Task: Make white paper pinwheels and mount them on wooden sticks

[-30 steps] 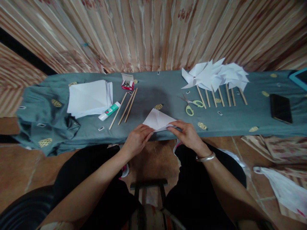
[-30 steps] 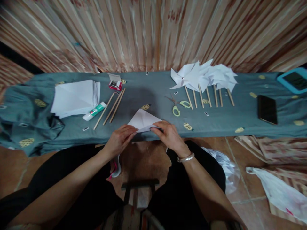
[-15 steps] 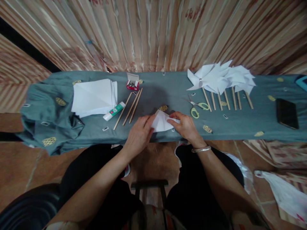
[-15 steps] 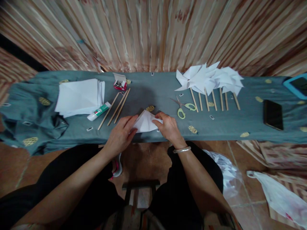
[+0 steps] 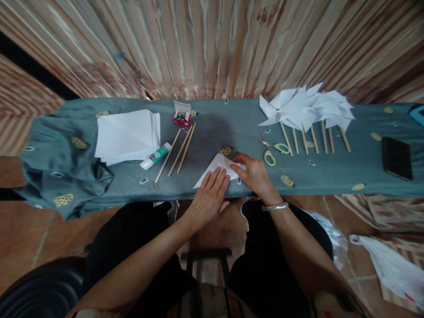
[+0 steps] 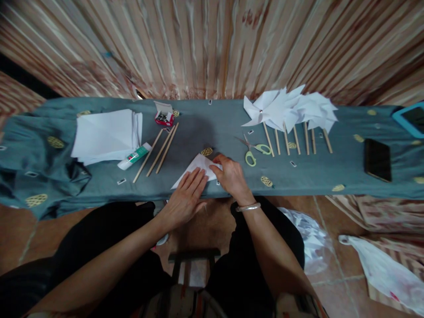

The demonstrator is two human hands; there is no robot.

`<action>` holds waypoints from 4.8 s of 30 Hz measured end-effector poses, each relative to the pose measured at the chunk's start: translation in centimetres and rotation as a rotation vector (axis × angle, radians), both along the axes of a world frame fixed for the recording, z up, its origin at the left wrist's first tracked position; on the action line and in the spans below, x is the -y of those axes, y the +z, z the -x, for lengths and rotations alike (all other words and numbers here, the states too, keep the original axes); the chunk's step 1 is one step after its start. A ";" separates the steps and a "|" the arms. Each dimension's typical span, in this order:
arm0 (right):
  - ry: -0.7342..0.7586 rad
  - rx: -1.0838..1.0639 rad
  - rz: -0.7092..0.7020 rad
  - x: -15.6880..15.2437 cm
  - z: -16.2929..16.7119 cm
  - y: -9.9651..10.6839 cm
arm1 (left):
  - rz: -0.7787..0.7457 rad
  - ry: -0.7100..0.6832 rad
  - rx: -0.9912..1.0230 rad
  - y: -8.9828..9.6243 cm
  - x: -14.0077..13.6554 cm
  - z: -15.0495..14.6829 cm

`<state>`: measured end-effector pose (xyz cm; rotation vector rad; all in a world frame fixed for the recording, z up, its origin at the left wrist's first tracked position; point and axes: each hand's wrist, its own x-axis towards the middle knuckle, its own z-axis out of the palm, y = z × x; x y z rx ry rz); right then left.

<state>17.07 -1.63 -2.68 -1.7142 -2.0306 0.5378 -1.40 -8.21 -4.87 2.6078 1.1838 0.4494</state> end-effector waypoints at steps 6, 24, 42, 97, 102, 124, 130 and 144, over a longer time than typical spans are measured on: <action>-0.004 0.034 -0.003 -0.1 0.1 0.0 | 0.039 0.001 0.007 -0.2 0.1 0.0; -0.006 0.074 0.009 0.0 0.3 0.1 | 0.040 0.027 -0.076 0.1 -0.2 -0.1; 0.038 0.273 -0.237 3.7 2.1 -1.5 | 0.044 0.027 -0.184 0.5 -0.2 -0.4; -0.003 0.220 -0.238 3.3 -3.0 -2.2 | -0.050 0.195 -0.027 0.0 3.0 7.6; 0.073 0.055 -0.181 3.0 -3.2 -1.3 | 0.002 0.246 0.166 0.7 2.0 7.3; 0.042 -0.520 -0.158 1.2 -2.9 0.5 | 0.807 0.322 0.759 4.3 -1.8 3.4; 0.060 -0.413 -0.195 0.7 -3.3 0.5 | 0.793 0.433 0.790 3.5 -2.7 2.3; -0.254 0.587 0.036 0.0 -6.7 2.4 | 0.726 0.706 1.363 3.7 -4.5 1.7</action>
